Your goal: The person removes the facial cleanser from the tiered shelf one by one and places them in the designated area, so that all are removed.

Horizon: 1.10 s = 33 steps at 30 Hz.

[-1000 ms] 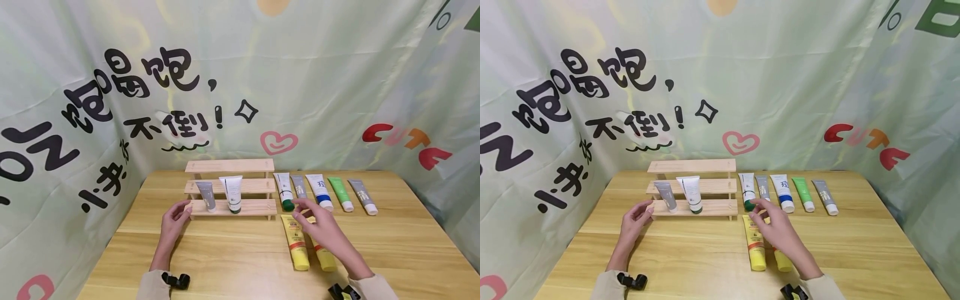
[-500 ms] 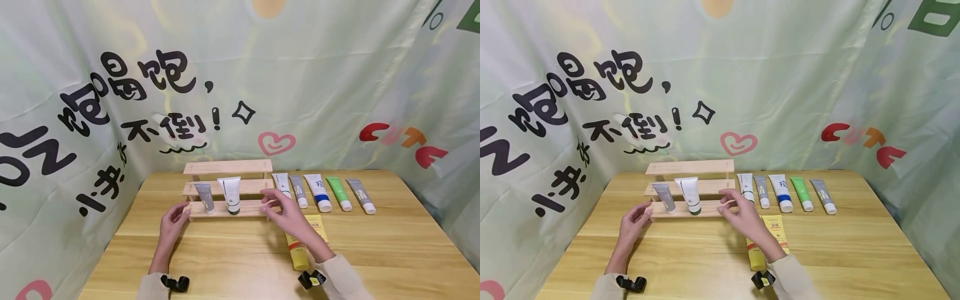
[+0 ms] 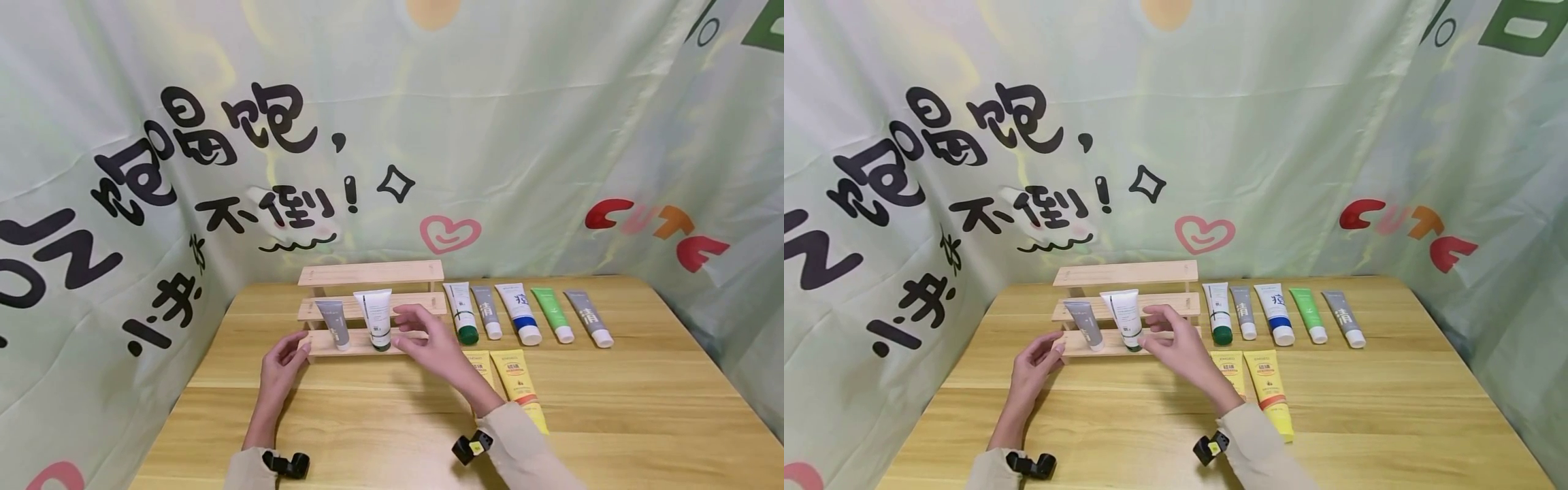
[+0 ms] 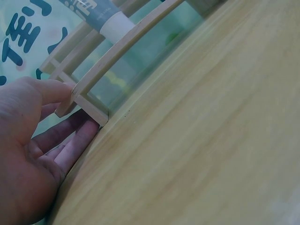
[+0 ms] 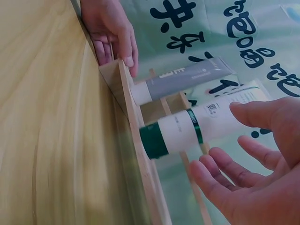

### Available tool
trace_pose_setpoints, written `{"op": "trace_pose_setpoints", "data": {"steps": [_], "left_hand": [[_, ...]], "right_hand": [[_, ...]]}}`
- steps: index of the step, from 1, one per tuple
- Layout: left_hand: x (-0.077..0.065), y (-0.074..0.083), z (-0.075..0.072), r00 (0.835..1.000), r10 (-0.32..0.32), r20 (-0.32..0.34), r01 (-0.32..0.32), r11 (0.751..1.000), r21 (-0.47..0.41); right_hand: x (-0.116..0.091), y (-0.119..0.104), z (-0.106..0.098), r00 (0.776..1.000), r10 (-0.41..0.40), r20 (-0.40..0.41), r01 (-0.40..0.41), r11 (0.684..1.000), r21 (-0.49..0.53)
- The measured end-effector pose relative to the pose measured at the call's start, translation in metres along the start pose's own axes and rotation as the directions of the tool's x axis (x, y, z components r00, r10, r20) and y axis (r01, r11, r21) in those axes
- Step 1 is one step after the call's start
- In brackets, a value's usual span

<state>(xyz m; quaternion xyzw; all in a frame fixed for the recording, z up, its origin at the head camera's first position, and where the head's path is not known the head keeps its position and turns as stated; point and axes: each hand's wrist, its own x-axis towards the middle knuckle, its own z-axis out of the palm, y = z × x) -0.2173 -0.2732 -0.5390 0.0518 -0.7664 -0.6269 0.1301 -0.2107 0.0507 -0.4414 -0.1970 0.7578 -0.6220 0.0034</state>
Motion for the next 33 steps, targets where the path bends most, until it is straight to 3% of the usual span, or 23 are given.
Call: {"op": "trace_pose_setpoints", "data": {"steps": [8, 15, 24, 33], "left_hand": [[-0.001, -0.001, -0.001, 1.000, -0.009, -0.001, 0.009, 1.000, 0.002], [-0.002, 0.001, -0.001, 1.000, -0.020, 0.000, 0.020, 1.000, 0.007], [0.000, 0.002, 0.000, 1.000, -0.022, 0.015, 0.023, 1.000, -0.003], [0.000, 0.002, 0.000, 1.000, -0.023, 0.008, 0.023, 1.000, 0.006]], "right_hand": [[0.010, 0.007, 0.017, 0.998, 0.058, -0.008, -0.057, 0.996, 0.063], [0.016, 0.012, 0.026, 0.997, 0.077, -0.018, -0.076, 0.996, 0.051], [0.018, 0.002, 0.030, 0.991, 0.109, -0.072, -0.104, 0.992, 0.068], [0.020, 0.012, 0.030, 0.996, 0.078, -0.054, -0.076, 0.997, 0.029]]}}
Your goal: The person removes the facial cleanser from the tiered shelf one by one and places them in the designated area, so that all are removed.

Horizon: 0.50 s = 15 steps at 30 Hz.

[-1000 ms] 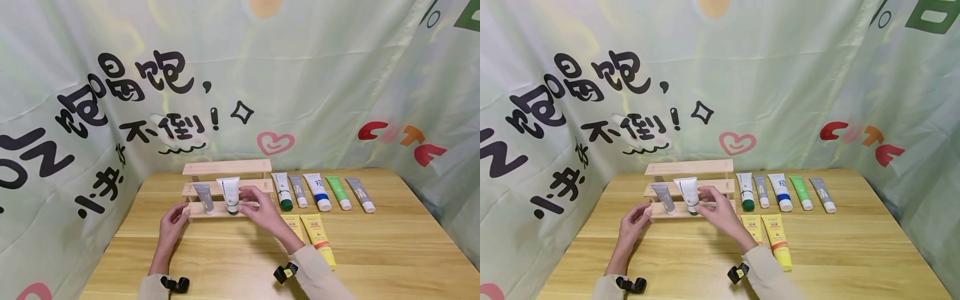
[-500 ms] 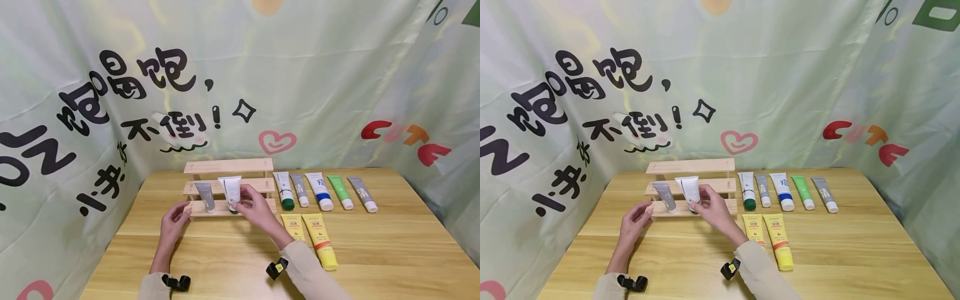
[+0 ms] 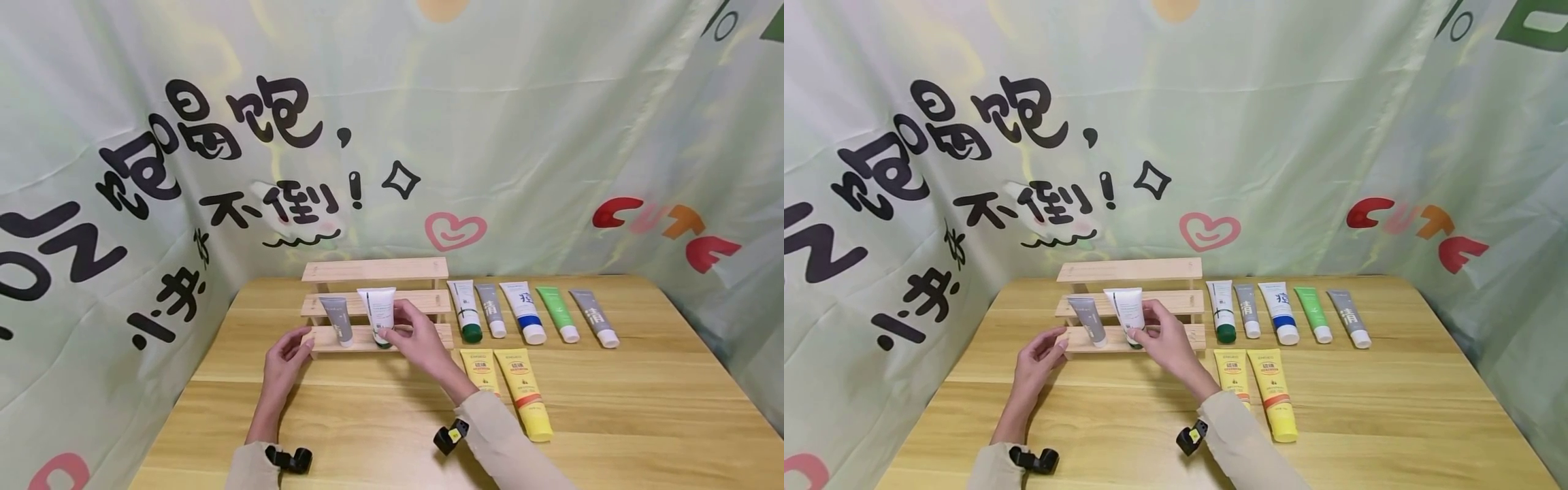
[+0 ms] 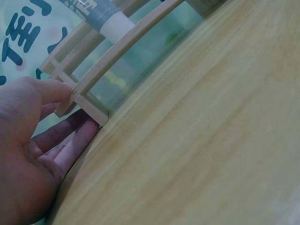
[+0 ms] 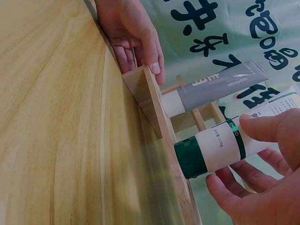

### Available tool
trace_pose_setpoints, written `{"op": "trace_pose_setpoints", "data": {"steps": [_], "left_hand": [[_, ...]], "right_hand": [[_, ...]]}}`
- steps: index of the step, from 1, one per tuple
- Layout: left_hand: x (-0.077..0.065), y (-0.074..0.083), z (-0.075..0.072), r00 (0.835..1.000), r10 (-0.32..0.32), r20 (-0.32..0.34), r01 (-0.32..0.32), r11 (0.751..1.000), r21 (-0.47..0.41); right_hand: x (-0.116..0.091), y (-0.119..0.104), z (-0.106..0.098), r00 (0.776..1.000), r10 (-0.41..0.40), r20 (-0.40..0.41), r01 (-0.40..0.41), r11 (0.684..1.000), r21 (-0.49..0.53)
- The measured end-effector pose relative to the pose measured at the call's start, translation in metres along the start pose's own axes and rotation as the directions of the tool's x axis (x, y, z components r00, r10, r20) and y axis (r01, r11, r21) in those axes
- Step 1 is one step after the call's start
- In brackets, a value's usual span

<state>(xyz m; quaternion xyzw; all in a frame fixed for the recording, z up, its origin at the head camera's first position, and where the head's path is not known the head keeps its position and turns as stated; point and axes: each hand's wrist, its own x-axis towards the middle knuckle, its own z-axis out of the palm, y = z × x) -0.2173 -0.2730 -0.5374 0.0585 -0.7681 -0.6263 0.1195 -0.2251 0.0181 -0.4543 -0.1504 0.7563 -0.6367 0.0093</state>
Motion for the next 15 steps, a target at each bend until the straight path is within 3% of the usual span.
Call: {"op": "trace_pose_setpoints", "data": {"steps": [15], "left_hand": [[0.000, 0.003, 0.002, 1.000, -0.030, 0.001, 0.030, 0.999, -0.018]], "right_hand": [[-0.011, -0.006, -0.010, 1.000, -0.022, 0.002, 0.022, 0.999, -0.028]]}}
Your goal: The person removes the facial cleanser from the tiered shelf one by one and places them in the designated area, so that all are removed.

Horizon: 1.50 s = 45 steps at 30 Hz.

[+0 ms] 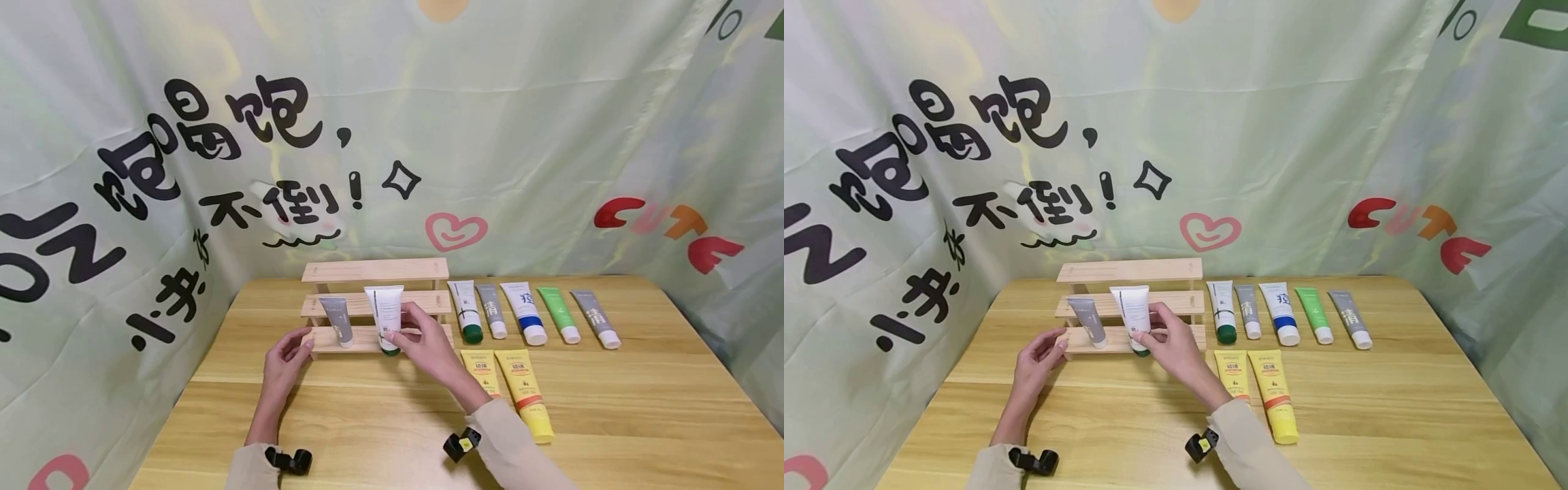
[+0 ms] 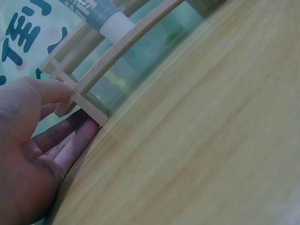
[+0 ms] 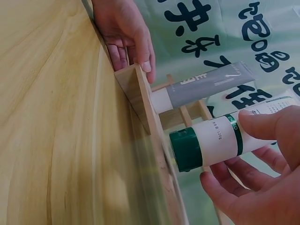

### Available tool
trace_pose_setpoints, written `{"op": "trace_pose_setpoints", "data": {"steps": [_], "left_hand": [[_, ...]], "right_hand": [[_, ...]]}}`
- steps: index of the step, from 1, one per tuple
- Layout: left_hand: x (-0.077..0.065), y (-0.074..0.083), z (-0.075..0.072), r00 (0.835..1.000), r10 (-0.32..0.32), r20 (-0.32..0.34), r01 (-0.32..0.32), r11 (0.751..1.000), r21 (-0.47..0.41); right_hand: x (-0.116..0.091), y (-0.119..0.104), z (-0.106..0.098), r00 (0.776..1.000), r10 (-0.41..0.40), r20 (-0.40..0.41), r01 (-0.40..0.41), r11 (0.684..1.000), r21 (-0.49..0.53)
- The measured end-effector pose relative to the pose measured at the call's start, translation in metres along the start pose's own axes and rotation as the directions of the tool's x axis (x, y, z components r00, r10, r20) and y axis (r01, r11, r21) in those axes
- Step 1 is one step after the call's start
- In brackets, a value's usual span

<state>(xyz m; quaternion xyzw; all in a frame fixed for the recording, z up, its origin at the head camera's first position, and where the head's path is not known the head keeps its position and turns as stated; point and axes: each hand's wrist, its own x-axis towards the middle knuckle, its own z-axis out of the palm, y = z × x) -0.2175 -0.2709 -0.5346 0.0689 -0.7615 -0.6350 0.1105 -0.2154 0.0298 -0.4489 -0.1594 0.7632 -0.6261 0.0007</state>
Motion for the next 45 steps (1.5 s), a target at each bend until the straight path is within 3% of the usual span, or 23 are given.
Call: {"op": "trace_pose_setpoints", "data": {"steps": [8, 15, 32, 38, 45], "left_hand": [[-0.002, 0.001, 0.000, 1.000, 0.020, 0.004, -0.020, 0.999, -0.043], [-0.014, 0.030, 0.002, 1.000, 0.026, 0.013, -0.026, 1.000, -0.002], [-0.016, 0.037, -0.001, 0.999, -0.003, 0.036, 0.003, 1.000, -0.005], [-0.014, 0.034, -0.001, 0.999, 0.015, 0.035, -0.015, 1.000, 0.005], [0.000, 0.002, -0.001, 1.000, -0.004, 0.020, 0.005, 1.000, -0.022]], "right_hand": [[-0.011, -0.009, -0.010, 1.000, 0.010, 0.011, -0.009, 0.999, -0.043], [-0.021, -0.018, -0.021, 1.000, -0.002, 0.005, 0.002, 0.999, -0.041], [-0.049, -0.030, -0.045, 1.000, 0.003, -0.010, -0.004, 0.995, -0.098], [-0.059, -0.031, -0.057, 0.999, 0.021, -0.031, -0.024, 0.996, -0.091], [-0.072, -0.028, -0.072, 0.996, 0.066, -0.061, -0.074, 0.989, -0.130]]}}
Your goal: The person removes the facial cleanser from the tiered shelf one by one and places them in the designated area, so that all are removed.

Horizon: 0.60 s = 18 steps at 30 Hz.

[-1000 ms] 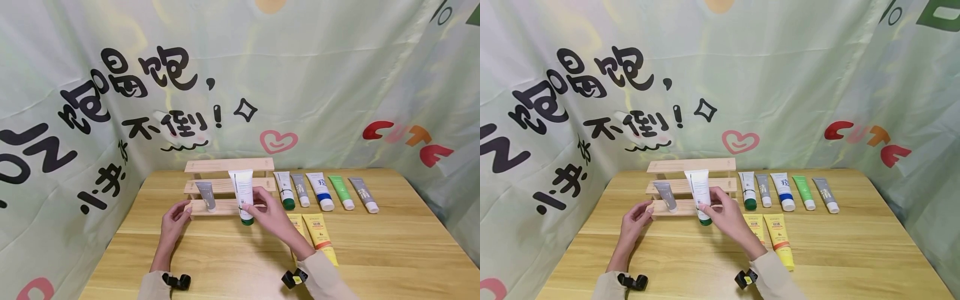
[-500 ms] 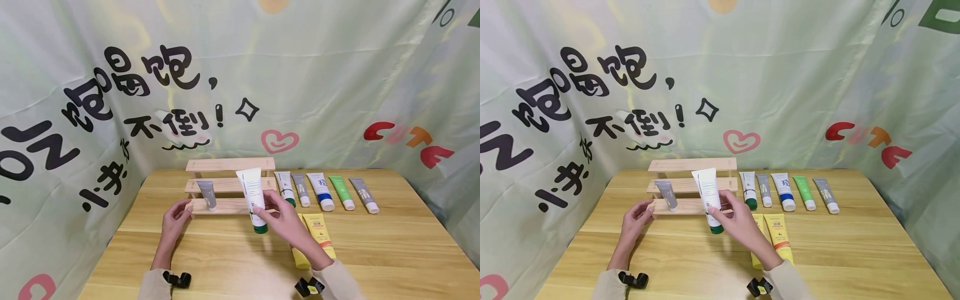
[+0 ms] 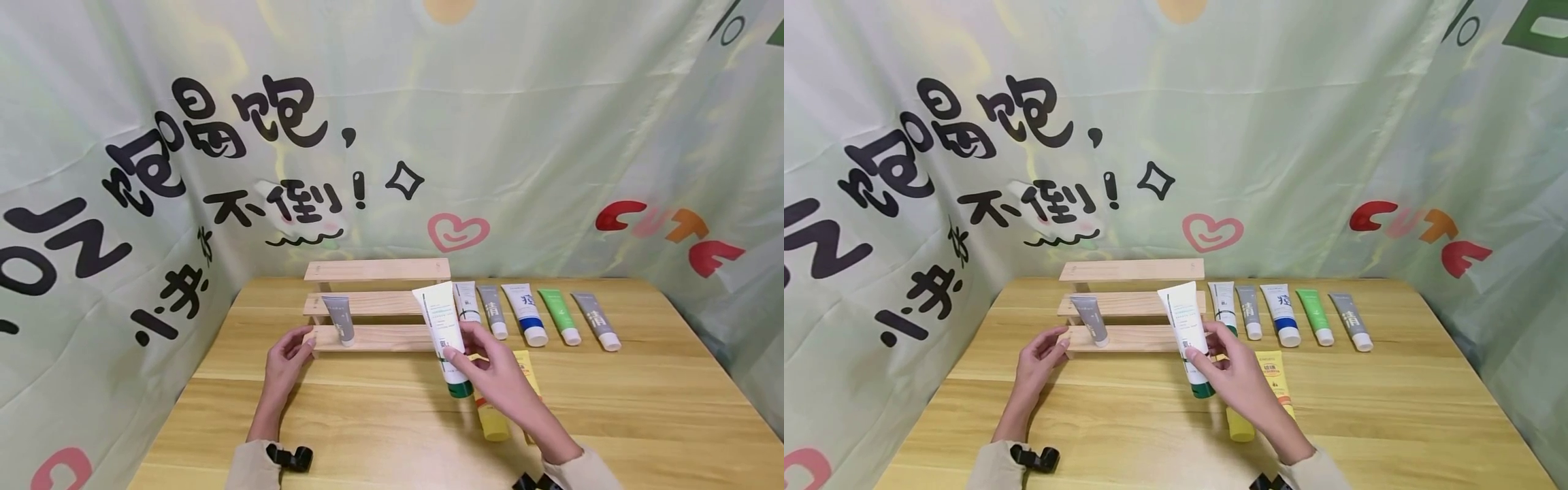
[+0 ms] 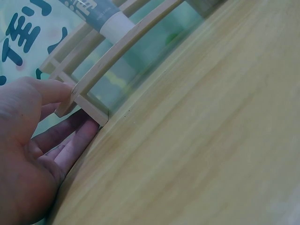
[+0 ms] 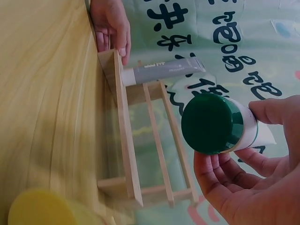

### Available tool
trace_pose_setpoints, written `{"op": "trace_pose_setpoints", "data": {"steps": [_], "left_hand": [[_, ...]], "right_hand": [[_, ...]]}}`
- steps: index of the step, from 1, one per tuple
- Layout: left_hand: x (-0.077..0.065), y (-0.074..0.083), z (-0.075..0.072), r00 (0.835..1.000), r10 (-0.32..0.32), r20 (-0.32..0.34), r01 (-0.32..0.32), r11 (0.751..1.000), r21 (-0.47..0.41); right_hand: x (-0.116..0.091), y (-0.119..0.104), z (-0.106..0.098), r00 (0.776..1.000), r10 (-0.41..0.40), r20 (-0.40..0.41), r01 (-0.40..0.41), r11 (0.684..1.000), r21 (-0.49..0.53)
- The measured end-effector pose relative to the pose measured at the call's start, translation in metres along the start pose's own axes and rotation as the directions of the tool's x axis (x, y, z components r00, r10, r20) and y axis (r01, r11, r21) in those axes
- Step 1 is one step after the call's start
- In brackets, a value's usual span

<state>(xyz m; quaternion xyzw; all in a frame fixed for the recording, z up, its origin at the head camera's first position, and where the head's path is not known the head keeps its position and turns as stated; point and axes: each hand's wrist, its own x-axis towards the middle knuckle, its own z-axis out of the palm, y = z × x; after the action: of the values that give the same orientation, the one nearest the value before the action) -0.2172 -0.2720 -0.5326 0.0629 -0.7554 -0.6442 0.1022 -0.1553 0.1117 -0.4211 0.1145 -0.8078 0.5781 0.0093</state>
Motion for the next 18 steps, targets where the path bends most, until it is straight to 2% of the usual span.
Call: {"op": "trace_pose_setpoints", "data": {"steps": [8, 14, 18], "left_hand": [[-0.001, -0.004, 0.001, 0.999, 0.050, -0.015, -0.050, 0.999, 0.012], [-0.002, -0.005, 0.001, 0.998, 0.052, -0.021, -0.052, 0.999, 0.002], [-0.001, -0.004, 0.002, 0.999, 0.045, -0.017, -0.045, 0.999, -0.014]], "right_hand": [[-0.011, 0.002, -0.020, 0.998, 0.044, -0.046, -0.047, 0.996, -0.079], [-0.022, 0.004, -0.035, 0.992, 0.108, -0.063, -0.115, 0.985, -0.132], [-0.029, 0.009, -0.043, 0.992, 0.099, -0.078, -0.110, 0.982, -0.153]]}}
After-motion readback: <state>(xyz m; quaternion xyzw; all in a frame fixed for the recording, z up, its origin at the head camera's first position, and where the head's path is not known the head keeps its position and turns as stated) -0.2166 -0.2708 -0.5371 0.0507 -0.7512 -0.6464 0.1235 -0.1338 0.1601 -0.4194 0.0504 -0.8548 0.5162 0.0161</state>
